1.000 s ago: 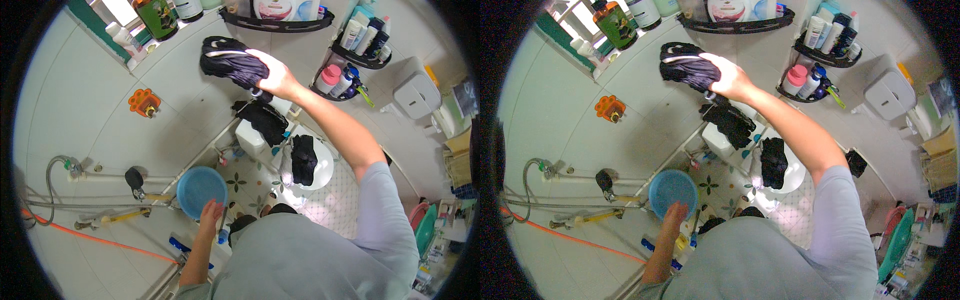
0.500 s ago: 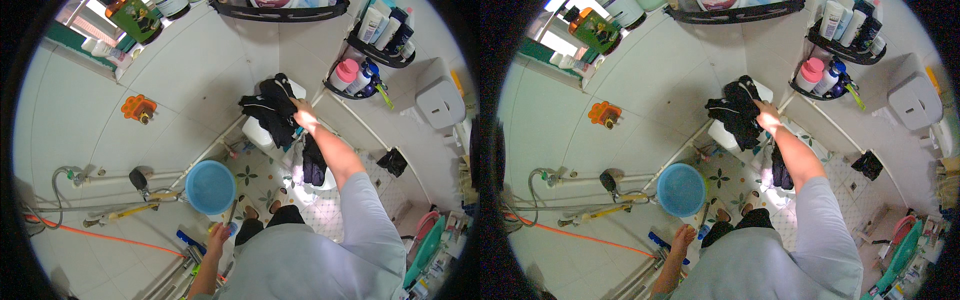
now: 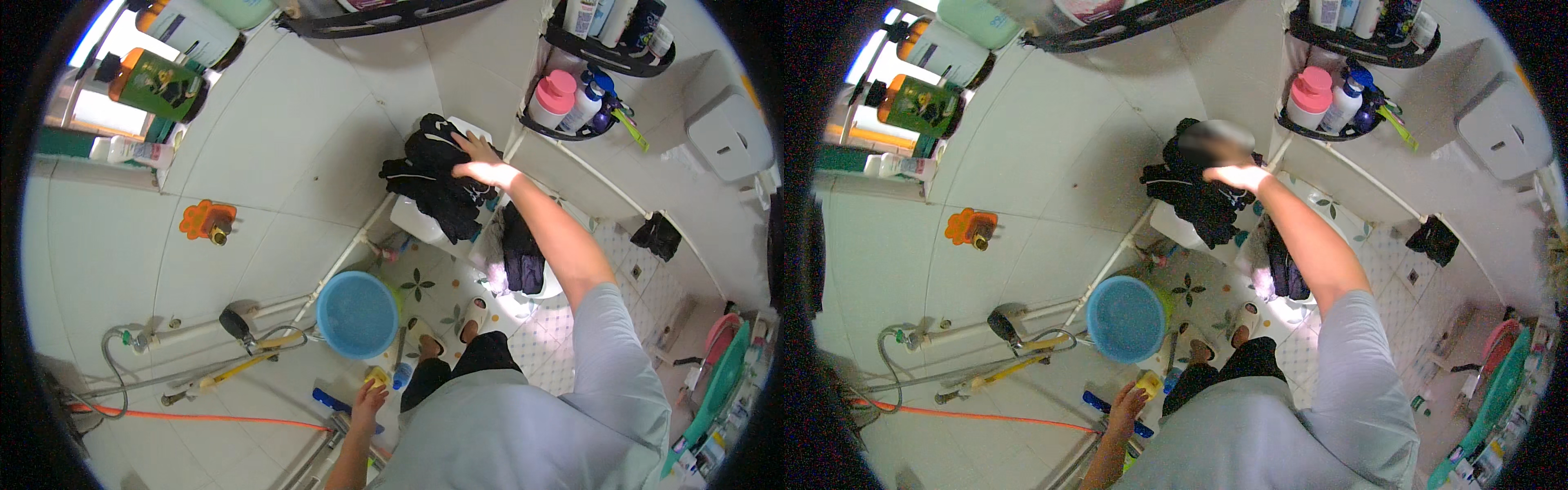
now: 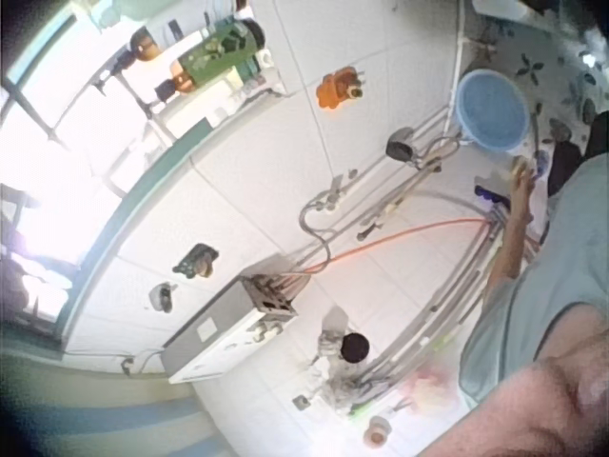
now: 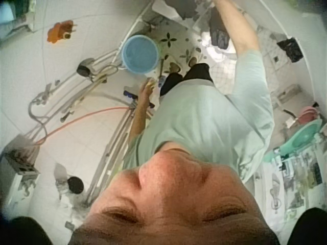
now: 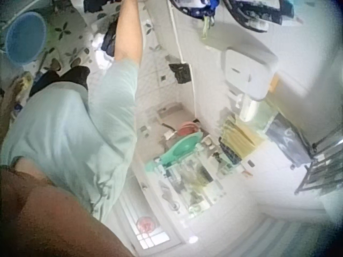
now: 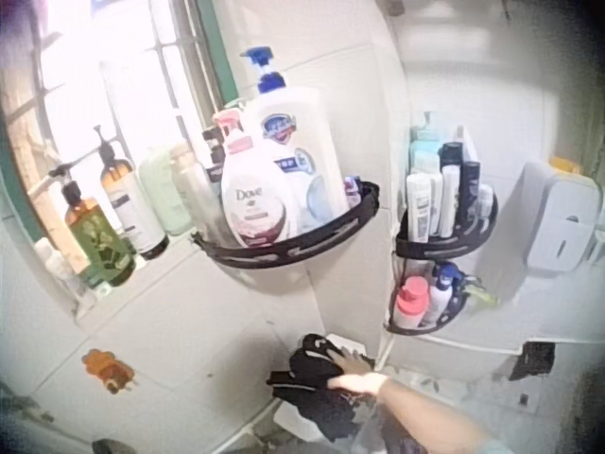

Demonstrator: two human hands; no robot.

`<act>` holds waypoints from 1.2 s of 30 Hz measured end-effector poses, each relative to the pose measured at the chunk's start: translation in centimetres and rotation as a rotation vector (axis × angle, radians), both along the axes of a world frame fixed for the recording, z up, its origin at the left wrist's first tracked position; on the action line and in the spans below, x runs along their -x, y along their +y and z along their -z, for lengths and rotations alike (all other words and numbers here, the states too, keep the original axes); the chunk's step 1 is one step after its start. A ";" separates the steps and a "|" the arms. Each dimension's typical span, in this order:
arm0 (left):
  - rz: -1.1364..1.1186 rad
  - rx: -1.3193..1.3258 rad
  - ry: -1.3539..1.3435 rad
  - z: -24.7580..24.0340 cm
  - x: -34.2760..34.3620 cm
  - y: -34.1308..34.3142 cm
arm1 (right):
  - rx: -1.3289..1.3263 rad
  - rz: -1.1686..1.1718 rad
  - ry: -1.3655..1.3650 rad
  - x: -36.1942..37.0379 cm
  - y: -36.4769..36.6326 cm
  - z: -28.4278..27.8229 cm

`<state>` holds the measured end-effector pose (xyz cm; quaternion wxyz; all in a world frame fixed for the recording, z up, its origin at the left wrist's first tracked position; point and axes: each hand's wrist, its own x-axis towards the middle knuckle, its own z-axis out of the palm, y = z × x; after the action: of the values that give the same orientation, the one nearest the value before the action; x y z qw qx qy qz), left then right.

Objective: The person washes clothes by scrubbing and wringing them out by hand in a basin of water, places washed garments onto the toilet, and scrubs additional clothing in the basin.

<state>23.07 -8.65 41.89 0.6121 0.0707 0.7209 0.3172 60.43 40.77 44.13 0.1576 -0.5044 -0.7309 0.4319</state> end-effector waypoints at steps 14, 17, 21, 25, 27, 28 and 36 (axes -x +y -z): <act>0.323 0.143 0.131 3.2 3.0 0.8 | -0.162 0.858 -0.051 -0.9 -26.9 19.5; 0.373 0.179 0.133 3.4 3.1 1.3 | 0.144 0.994 -0.162 -5.1 -29.9 26.1; 0.414 0.247 0.151 5.0 3.0 2.1 | 0.107 0.821 -0.285 -5.2 -25.5 29.2; 0.398 0.220 0.132 5.8 1.4 3.6 | 0.504 0.911 -0.319 -5.7 -21.9 33.1; 0.459 0.209 0.149 5.0 -0.1 4.4 | 0.546 0.789 -0.417 -6.3 -21.8 33.5; 0.518 0.178 0.156 4.9 -0.5 4.8 | 0.571 0.803 -0.411 -6.6 -21.9 33.6; 0.467 0.241 0.145 7.2 1.2 2.3 | 0.364 0.901 -0.276 -9.1 -23.9 36.3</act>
<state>21.90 -6.37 34.72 0.6195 0.1843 0.7596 0.0734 69.54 16.85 7.87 0.1397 -0.8415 -0.3673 0.3708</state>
